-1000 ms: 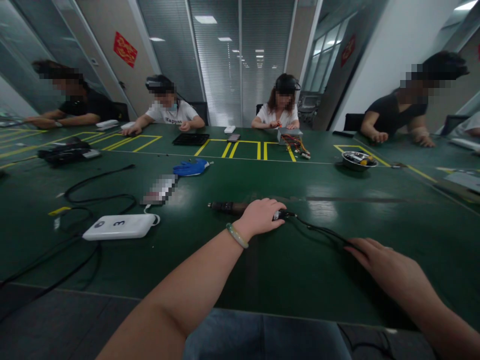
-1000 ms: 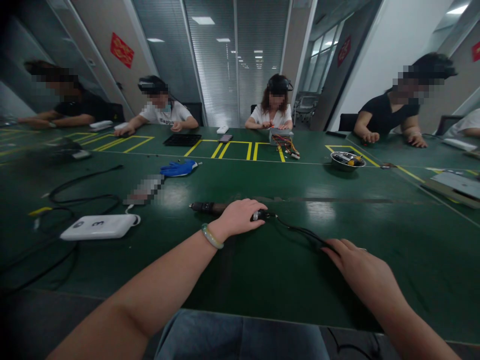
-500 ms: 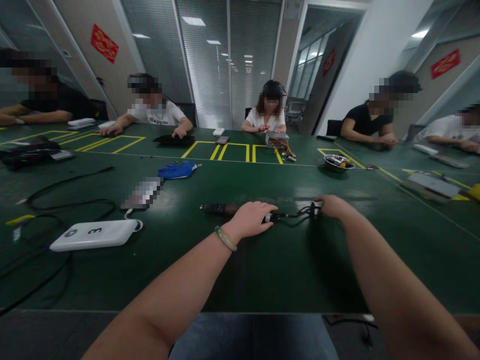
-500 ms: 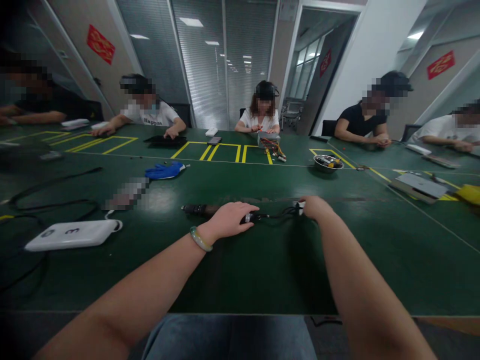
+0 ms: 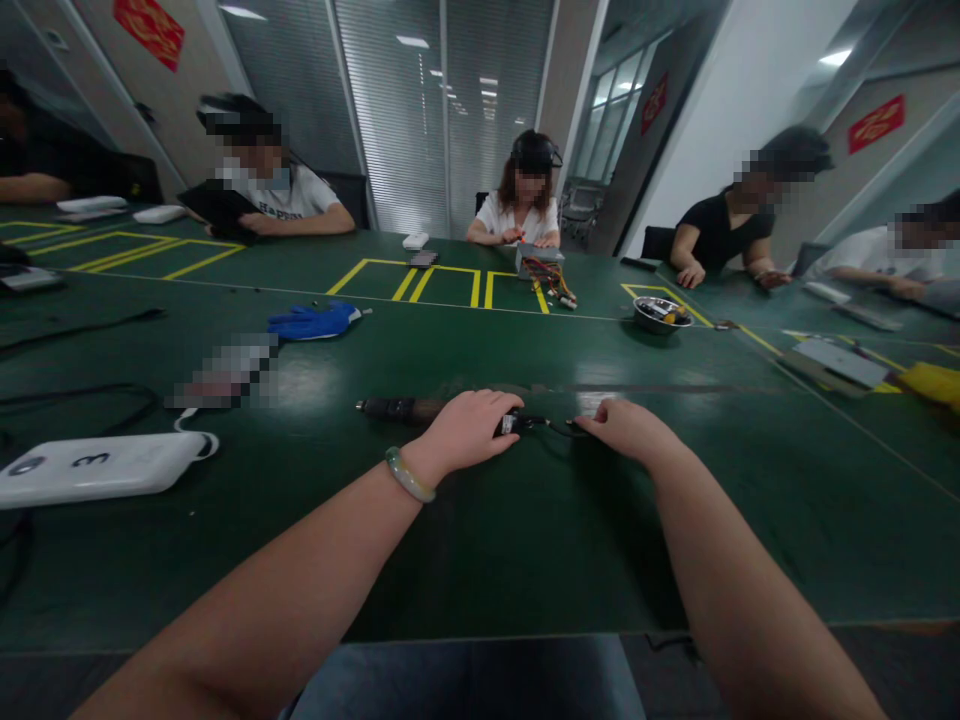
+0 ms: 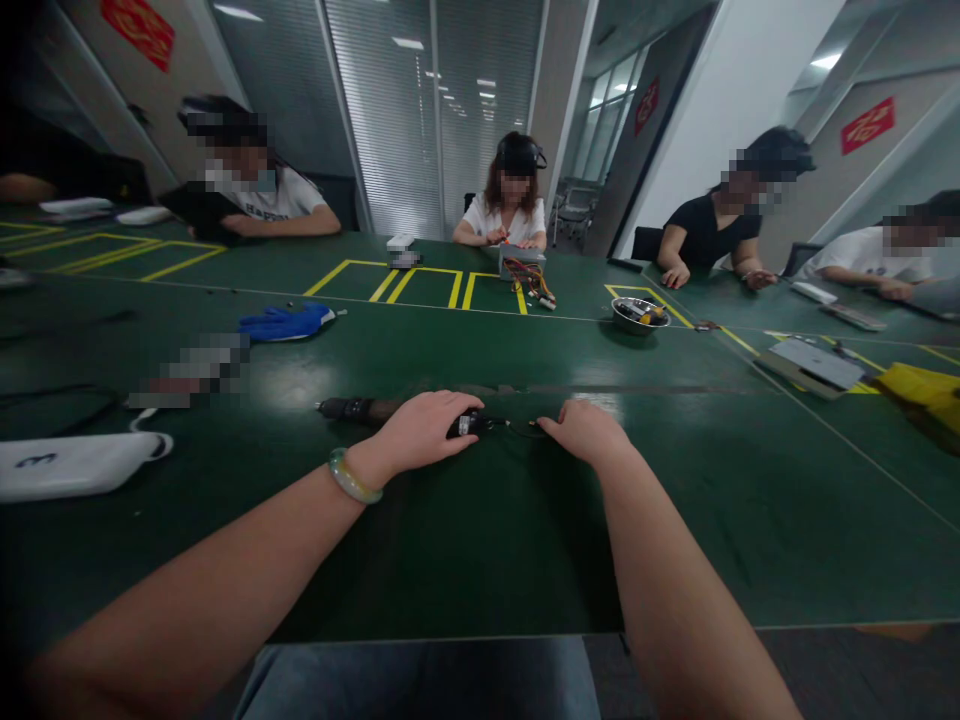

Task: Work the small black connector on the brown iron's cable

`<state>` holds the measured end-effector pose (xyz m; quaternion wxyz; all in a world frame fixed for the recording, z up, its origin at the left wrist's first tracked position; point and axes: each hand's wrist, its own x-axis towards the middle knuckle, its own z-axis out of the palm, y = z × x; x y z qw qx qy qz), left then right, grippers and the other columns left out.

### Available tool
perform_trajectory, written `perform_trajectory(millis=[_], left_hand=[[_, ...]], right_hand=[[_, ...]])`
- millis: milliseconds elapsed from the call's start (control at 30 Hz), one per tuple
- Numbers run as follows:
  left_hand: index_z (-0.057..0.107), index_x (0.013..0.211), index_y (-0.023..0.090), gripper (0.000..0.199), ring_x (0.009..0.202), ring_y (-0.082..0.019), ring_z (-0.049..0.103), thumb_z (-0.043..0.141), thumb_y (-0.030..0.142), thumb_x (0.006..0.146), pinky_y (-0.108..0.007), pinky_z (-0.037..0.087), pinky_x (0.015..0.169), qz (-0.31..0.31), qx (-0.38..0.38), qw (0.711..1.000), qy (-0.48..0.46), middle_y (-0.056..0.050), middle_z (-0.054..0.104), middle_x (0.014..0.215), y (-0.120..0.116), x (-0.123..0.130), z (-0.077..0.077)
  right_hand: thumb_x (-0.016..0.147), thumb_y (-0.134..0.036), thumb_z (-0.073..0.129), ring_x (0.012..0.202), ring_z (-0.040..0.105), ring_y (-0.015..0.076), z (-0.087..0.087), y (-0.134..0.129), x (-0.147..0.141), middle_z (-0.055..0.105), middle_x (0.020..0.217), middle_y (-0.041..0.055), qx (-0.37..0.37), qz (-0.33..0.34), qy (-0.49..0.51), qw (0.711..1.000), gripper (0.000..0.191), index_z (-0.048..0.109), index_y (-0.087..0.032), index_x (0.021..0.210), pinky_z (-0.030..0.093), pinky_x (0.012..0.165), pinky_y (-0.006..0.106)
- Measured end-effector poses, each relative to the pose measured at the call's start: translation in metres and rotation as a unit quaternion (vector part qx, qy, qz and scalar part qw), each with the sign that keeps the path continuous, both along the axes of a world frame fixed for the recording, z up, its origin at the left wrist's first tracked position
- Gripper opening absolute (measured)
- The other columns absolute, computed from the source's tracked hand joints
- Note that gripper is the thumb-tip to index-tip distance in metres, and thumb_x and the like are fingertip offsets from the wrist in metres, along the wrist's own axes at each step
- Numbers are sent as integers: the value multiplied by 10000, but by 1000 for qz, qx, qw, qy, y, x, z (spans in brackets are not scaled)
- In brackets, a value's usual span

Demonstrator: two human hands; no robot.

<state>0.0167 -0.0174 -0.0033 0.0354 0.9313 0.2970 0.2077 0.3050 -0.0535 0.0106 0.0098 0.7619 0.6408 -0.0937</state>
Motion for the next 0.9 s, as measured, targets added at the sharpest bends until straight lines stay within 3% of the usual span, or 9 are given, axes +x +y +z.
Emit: perform_trajectory(millis=[133, 300, 500, 700, 800, 900], left_hand=[[545, 1216, 249, 410, 1118, -232, 569, 624, 432, 857, -382, 453, 927, -15, 9, 1000, -4, -49, 598, 1235, -3, 5, 3], [574, 1170, 243, 299, 1103, -233, 567, 583, 363, 897, -400, 438, 943, -20, 33, 999, 12, -55, 607, 1188, -10, 13, 4], [567, 1164, 236, 246, 1054, -217, 579, 518, 298, 932, -389, 456, 912, -24, 25, 999, 19, -50, 607, 1153, -13, 17, 0], [570, 1152, 241, 232, 1024, -213, 584, 522, 266, 926, -376, 472, 875, -27, 23, 999, 26, -46, 601, 1134, -12, 17, 2], [584, 1137, 248, 223, 1031, -210, 586, 528, 265, 921, -375, 474, 886, -32, 18, 999, 18, -41, 603, 1135, -11, 17, 1], [602, 1108, 261, 208, 1030, -204, 588, 556, 275, 906, -376, 475, 902, -28, 7, 1000, 1, -23, 607, 1136, -9, 17, -2]], right_hand=[[883, -619, 541, 747, 611, 225, 4, -8, -11, 661, 815, 79, -44, 52, 18, 997, 456, 697, -191, 884, 434, 647, 299], [901, -326, 601, 754, 606, 171, 13, -16, -28, 679, 865, 25, -99, 128, 67, 985, 153, 720, -229, 898, 398, 623, 251], [874, -337, 632, 770, 605, 182, 17, -20, -23, 683, 869, 5, -91, 124, 71, 986, 134, 722, -246, 915, 397, 623, 257], [788, -194, 669, 724, 612, 165, 20, -22, -12, 679, 818, -10, -151, 161, 99, 970, 111, 717, -237, 878, 396, 604, 244], [810, -194, 655, 742, 609, 170, 17, -20, -13, 676, 840, 7, -109, 144, 83, 980, 82, 702, -222, 870, 392, 612, 252], [860, -219, 625, 773, 606, 187, 10, -13, -14, 671, 857, 39, 11, 37, 94, 995, 51, 660, -190, 884, 396, 630, 265]])
